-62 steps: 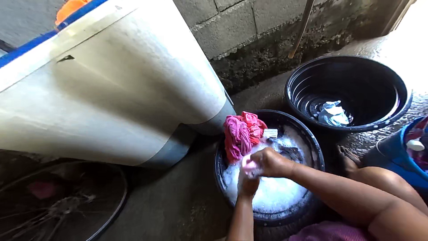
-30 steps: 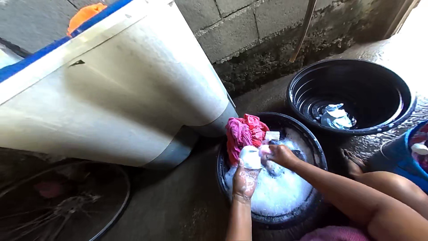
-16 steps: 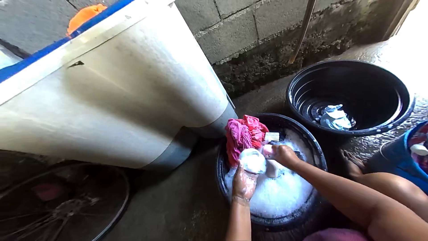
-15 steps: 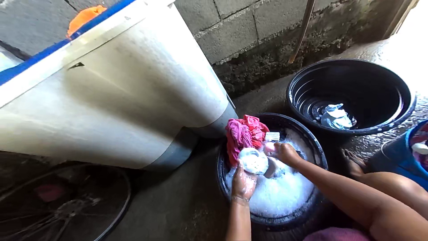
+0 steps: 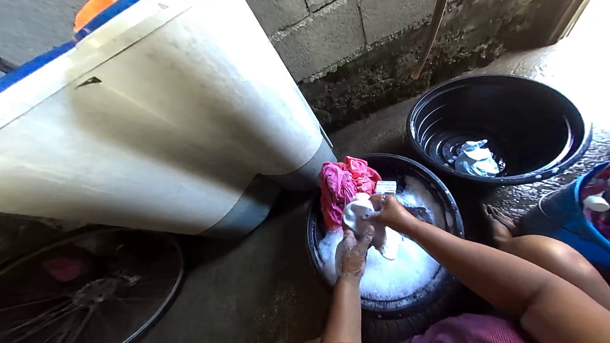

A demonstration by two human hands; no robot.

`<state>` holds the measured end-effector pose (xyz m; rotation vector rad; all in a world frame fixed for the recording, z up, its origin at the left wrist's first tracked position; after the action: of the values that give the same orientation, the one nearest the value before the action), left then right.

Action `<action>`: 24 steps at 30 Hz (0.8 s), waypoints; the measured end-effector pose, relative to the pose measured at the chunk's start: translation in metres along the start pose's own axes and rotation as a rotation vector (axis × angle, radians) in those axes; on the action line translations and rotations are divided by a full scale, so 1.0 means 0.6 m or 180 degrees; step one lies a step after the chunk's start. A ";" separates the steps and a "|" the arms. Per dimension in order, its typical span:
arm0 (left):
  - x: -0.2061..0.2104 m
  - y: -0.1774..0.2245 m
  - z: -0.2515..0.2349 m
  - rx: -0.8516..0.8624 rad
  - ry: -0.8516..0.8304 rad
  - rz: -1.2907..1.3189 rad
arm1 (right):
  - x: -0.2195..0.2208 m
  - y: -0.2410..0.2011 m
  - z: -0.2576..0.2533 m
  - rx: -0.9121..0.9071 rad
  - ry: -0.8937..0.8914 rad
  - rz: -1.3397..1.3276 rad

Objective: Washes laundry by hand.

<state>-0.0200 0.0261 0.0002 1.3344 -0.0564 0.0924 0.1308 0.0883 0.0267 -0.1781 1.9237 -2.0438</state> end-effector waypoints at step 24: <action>0.007 -0.022 -0.016 -0.0464 0.0000 0.1725 | -0.013 0.080 0.008 -0.0014 -0.0243 0.1513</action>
<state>-0.0146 0.0326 -0.0147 1.1446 -0.4172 0.5369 0.1472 0.0845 -0.0195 0.1829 1.7208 -1.6908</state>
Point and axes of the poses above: each hand's wrist, its own z-axis away from the middle knuckle, its own x-axis out of the palm, y = z × x, the point moved 2 cm from there along -z, towards the middle knuckle, and after that the axes turned 2 degrees about -y, right-handed, at the moved point
